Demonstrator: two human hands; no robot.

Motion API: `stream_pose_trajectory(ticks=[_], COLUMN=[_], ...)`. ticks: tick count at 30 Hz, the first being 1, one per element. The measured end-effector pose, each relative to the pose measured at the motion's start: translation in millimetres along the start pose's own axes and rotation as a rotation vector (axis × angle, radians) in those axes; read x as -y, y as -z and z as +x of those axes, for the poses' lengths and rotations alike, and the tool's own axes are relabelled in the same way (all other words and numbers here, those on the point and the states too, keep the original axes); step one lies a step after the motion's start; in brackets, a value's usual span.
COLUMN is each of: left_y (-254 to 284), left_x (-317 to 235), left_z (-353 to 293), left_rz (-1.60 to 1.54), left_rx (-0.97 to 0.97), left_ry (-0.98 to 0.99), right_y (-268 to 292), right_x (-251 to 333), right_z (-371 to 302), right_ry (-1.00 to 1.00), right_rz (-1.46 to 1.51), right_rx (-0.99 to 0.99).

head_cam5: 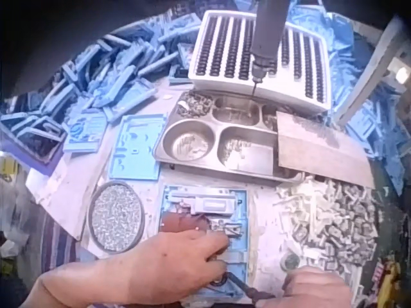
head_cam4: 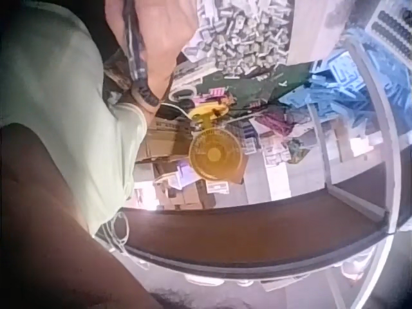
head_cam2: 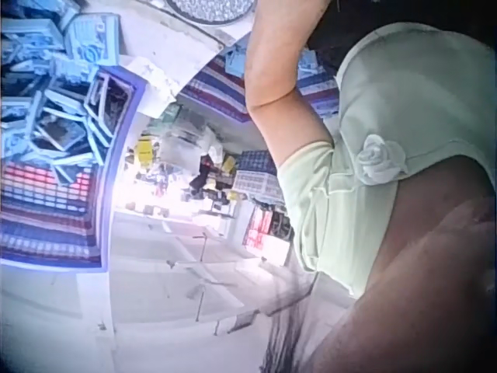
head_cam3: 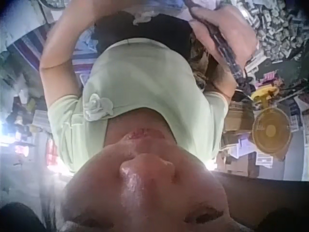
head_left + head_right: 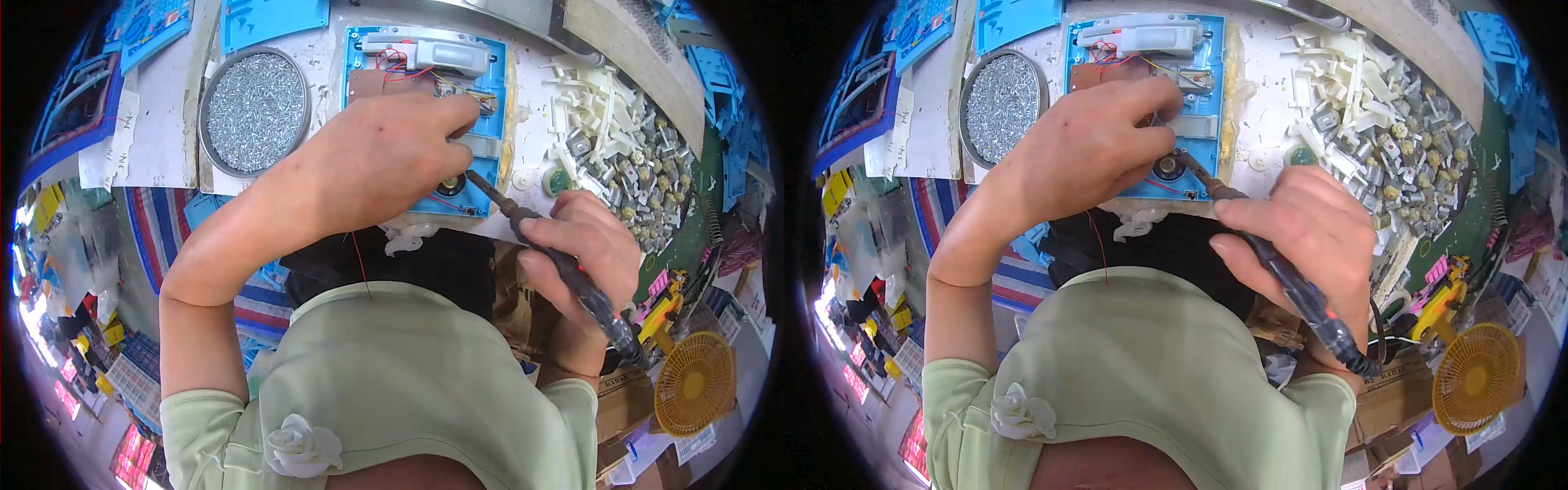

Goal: Soldering components and using an electric screwdriver to assemble a blue plastic electronic device on a workbench.

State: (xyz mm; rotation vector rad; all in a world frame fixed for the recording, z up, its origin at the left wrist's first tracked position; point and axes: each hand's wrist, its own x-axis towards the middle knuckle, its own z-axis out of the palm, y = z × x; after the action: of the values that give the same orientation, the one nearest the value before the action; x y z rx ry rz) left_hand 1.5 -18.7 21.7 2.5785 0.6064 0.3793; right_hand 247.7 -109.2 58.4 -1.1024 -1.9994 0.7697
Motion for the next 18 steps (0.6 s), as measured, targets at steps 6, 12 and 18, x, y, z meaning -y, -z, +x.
stream_pose_trajectory(ticks=[6,12,18], left_y=[-1,0,2], left_x=[0,-2,-3], left_z=[0,0,2], left_rz=[0.029,0.060,0.077], left_rx=[0.019,0.024,0.017], left_ry=[-0.002,0.006,-0.005], right_y=[7,8,12], right_x=[-2,-4,-4], right_z=[-8,-16,-17], right_ry=[0.038,0.035,0.022], right_rz=[0.089,0.101,0.088], right_rx=[-0.111,-0.153,-0.156])
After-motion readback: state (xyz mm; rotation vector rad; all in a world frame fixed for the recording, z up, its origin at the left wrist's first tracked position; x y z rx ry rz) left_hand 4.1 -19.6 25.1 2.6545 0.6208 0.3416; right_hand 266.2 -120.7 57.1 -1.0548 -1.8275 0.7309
